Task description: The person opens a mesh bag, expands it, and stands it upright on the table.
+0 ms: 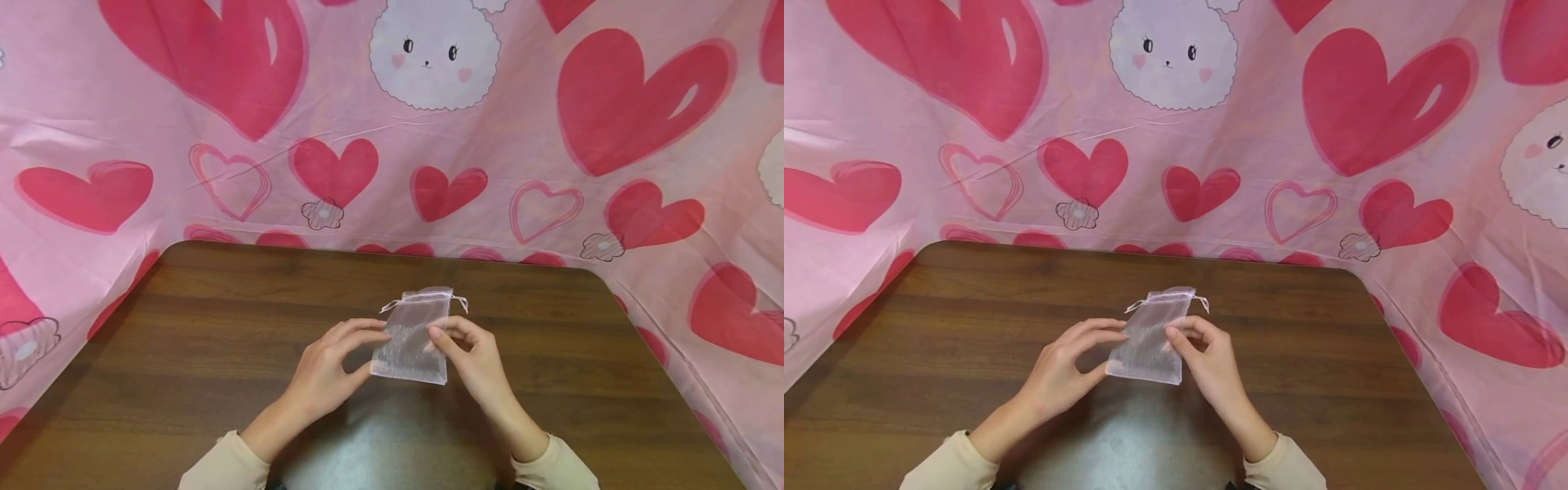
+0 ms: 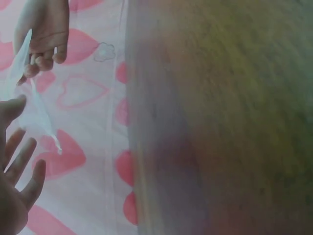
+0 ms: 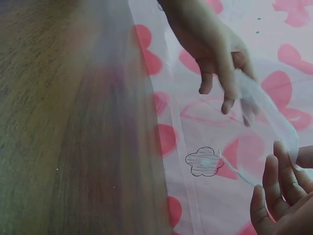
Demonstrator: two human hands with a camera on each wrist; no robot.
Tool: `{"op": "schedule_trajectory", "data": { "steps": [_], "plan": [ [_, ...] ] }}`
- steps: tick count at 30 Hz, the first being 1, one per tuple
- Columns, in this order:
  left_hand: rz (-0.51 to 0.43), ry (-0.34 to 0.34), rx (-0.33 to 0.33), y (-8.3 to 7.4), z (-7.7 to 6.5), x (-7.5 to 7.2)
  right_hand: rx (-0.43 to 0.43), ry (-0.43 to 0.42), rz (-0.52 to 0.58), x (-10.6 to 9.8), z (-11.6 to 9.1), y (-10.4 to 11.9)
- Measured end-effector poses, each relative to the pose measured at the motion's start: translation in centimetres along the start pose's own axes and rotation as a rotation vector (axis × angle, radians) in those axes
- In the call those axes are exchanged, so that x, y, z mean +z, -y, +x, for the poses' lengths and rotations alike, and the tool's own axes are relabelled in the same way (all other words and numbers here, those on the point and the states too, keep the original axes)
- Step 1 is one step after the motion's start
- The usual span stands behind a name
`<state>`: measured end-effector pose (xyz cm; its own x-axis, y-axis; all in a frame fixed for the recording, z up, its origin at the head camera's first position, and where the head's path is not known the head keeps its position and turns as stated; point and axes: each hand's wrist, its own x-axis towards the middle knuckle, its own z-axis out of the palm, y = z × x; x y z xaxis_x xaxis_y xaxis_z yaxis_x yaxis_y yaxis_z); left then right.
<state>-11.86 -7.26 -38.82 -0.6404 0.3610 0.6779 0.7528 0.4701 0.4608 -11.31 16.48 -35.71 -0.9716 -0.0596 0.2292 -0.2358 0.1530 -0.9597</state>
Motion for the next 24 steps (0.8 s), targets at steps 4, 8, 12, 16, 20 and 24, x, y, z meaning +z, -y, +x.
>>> {"op": "schedule_trajectory", "data": {
  "steps": [4, 8, 12, 16, 20, 24],
  "plan": [
    [-0.006, -0.037, 0.021, 0.0, 0.2, -0.2, 0.020, 0.024, -0.004, 0.0, -0.1, -0.3],
    [-0.015, -0.062, 0.021, 0.0, 0.1, -0.4, 0.057, 0.042, -0.032, -0.2, -0.2, -0.6],
    [-0.024, -0.092, -0.005, 0.2, 0.1, -0.6, 0.062, 0.050, -0.063, -0.8, -0.4, -0.8],
    [-0.034, -0.123, -0.066, 0.2, 0.1, -0.8, -0.001, 0.058, -0.068, -1.4, -0.5, -0.8],
    [-0.036, -0.130, -0.134, 0.2, 0.1, -0.8, -0.118, 0.041, -0.109, -1.9, -0.8, -0.6],
    [-0.026, -0.126, -0.156, 0.2, 0.0, -0.8, -0.264, 0.011, -0.175, -2.0, -0.9, -0.2]
  ]
}}
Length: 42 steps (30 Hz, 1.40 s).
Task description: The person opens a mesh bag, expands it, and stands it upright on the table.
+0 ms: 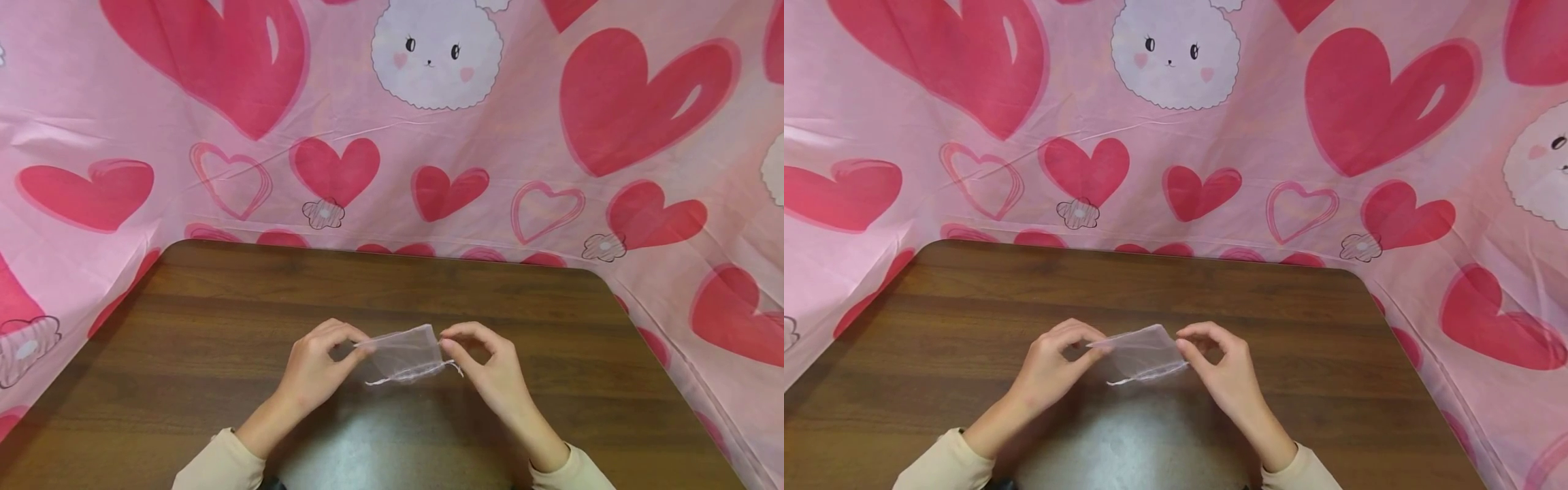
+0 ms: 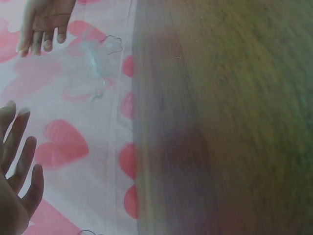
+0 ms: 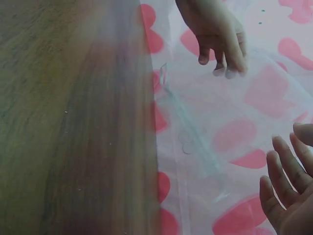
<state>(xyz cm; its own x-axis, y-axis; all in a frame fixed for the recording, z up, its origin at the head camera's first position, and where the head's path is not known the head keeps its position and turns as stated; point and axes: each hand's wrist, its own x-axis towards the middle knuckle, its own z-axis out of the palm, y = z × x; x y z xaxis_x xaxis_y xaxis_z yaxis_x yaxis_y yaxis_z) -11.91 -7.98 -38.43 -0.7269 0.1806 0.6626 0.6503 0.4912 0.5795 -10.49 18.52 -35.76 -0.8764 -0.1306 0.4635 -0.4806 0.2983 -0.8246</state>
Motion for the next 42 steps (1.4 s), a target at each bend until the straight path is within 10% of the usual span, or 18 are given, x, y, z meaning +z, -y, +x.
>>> {"op": "schedule_trajectory", "data": {
  "steps": [8, 25, 42],
  "plan": [
    [-0.025, 0.037, 0.022, -0.2, 0.0, 0.3, -0.155, 0.020, 0.006, 0.4, 0.9, 0.2],
    [-0.025, 0.174, -0.086, -1.8, 0.2, 0.3, -0.066, 0.038, -0.010, 1.5, 0.7, 0.5],
    [-0.045, 0.130, -0.113, -3.0, 0.7, 0.6, -0.008, 0.132, -0.056, 2.6, 0.3, 0.9]
  ]
}}
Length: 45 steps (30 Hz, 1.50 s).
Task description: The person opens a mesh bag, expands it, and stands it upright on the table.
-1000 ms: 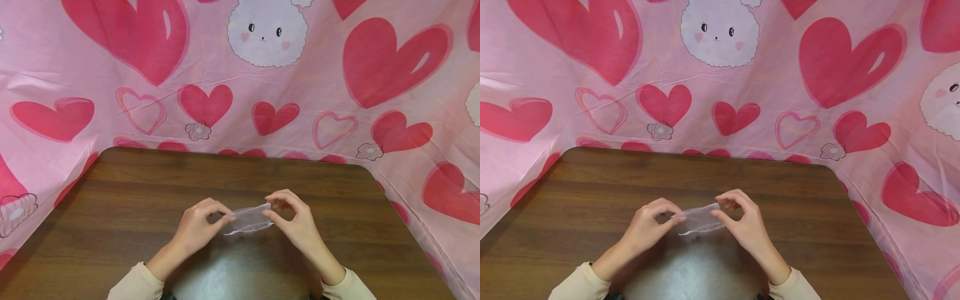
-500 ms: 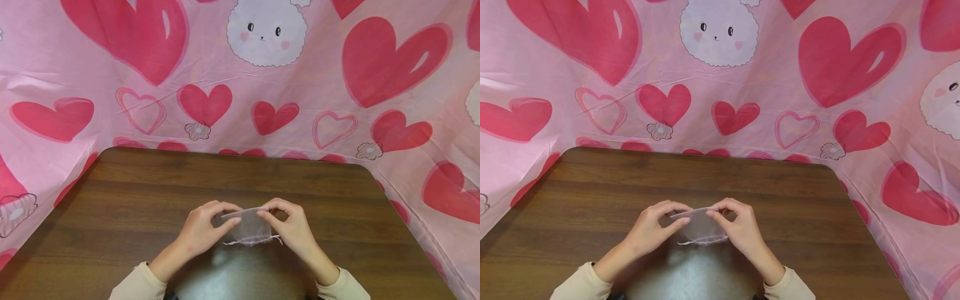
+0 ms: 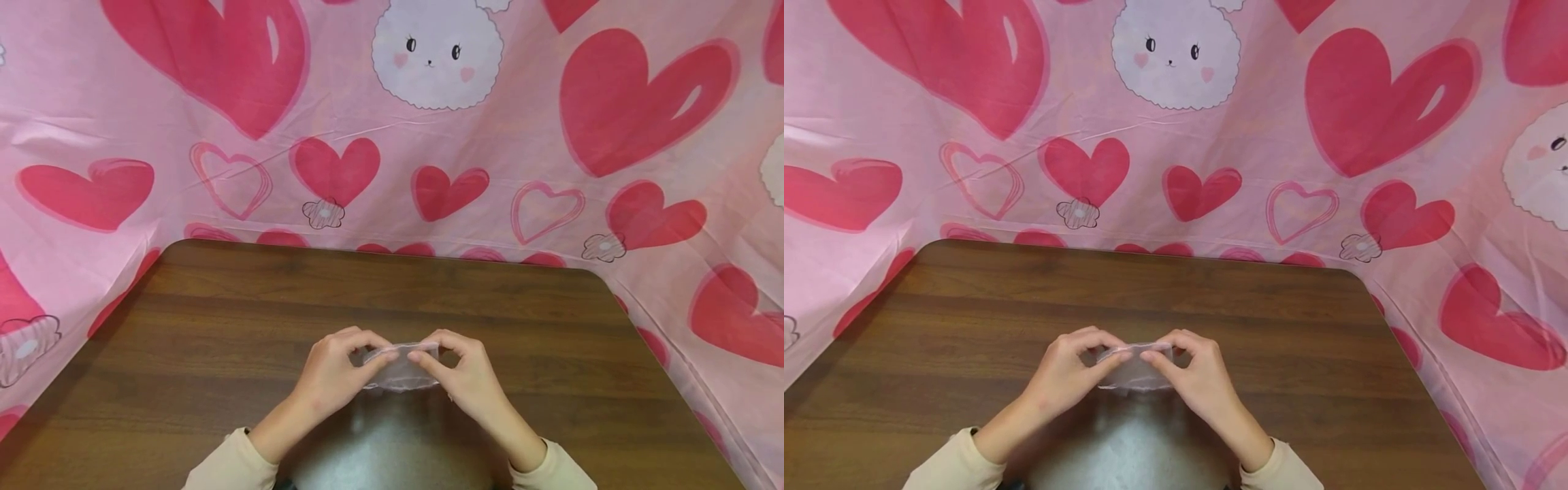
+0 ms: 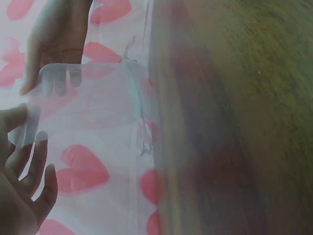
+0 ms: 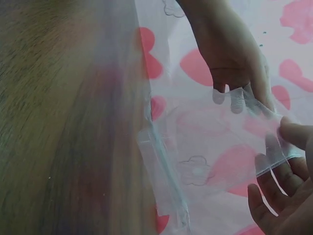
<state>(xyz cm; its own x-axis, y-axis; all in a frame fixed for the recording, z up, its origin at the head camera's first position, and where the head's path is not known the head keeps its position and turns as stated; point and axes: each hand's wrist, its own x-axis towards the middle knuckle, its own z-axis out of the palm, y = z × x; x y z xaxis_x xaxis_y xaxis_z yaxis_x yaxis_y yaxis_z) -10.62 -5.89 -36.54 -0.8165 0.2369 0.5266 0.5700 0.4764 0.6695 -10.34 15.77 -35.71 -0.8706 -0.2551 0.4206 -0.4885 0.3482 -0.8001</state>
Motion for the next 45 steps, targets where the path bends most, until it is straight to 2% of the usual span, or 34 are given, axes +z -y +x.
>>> {"op": "schedule_trajectory", "data": {
  "steps": [8, 18, 26, 32, 38, 41, 45],
  "plan": [
    [-0.001, 0.166, -0.099, -1.0, -0.1, -1.0, -0.092, 0.020, -0.028, -0.1, 0.3, 0.2],
    [0.006, 0.223, -0.130, -1.5, 0.6, -1.5, -0.177, 0.095, -0.068, -0.2, 0.5, 0.7],
    [0.016, 0.205, -0.123, -1.3, 0.6, -1.3, -0.188, 0.070, -0.104, -0.3, 0.6, 1.0],
    [-0.004, 0.192, -0.152, -0.9, 0.5, -1.4, -0.209, -0.032, -0.109, -0.6, 0.7, 1.2],
    [-0.047, 0.117, -0.204, -0.7, 0.6, -1.6, -0.226, -0.134, -0.084, -0.9, 0.5, 1.4],
    [-0.076, 0.095, -0.221, -0.7, 0.7, -1.6, -0.192, -0.134, -0.069, -0.7, 0.2, 1.4],
    [-0.128, 0.097, -0.216, -1.0, 0.7, -1.4, -0.121, -0.083, -0.066, 0.1, -0.3, 1.2]
  ]
}}
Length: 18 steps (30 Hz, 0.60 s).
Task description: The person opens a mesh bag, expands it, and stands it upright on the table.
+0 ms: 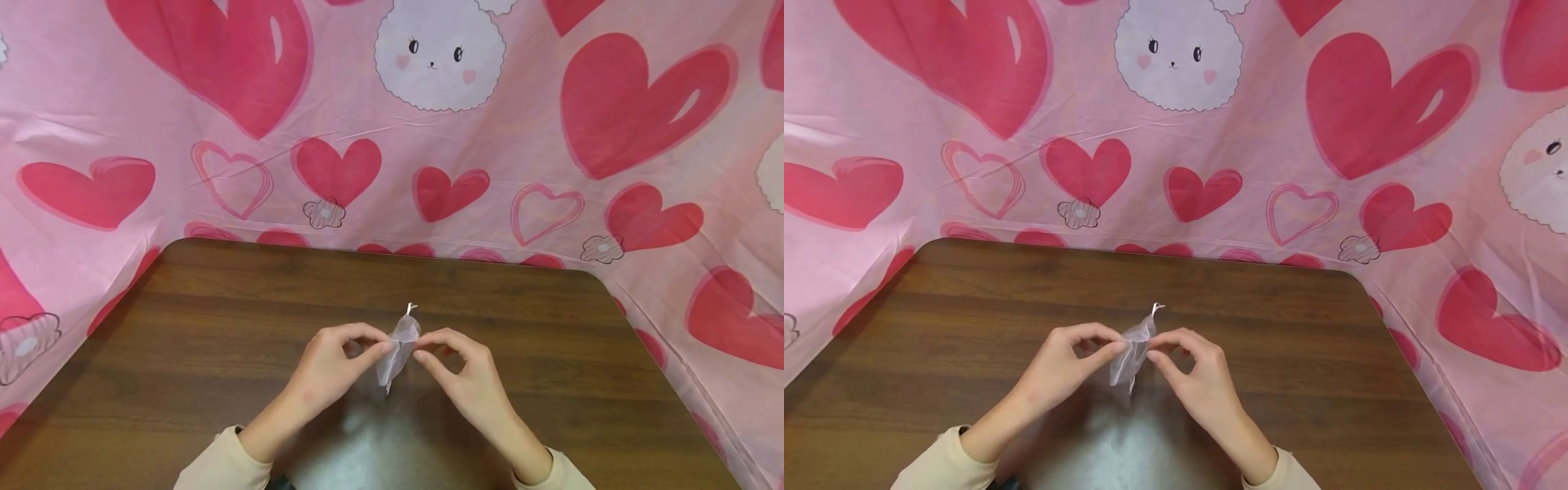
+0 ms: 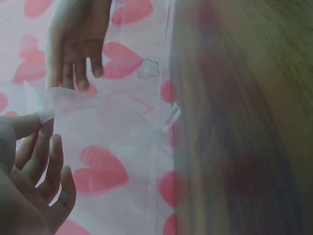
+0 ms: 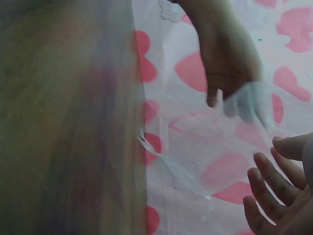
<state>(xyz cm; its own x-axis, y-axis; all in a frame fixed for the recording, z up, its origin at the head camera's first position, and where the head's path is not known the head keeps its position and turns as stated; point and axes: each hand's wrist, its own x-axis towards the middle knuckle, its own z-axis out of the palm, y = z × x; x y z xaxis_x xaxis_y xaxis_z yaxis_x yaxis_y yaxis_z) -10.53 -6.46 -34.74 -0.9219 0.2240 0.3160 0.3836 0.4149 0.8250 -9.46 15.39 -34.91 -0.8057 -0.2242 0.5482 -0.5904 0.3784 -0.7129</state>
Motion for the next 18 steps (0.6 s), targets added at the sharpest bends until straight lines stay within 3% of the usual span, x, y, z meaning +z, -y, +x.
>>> {"op": "schedule_trajectory", "data": {
  "steps": [8, 18],
  "plan": [
    [-0.048, 0.029, 0.076, -0.41, -0.26, 0.72, 0.181, 0.054, 0.035, 0.87, -0.33, 0.51],
    [-0.010, -0.021, 0.063, -0.19, -0.61, 0.89, 0.129, -0.005, 0.094, 0.99, -0.34, 0.27]
  ]
}}
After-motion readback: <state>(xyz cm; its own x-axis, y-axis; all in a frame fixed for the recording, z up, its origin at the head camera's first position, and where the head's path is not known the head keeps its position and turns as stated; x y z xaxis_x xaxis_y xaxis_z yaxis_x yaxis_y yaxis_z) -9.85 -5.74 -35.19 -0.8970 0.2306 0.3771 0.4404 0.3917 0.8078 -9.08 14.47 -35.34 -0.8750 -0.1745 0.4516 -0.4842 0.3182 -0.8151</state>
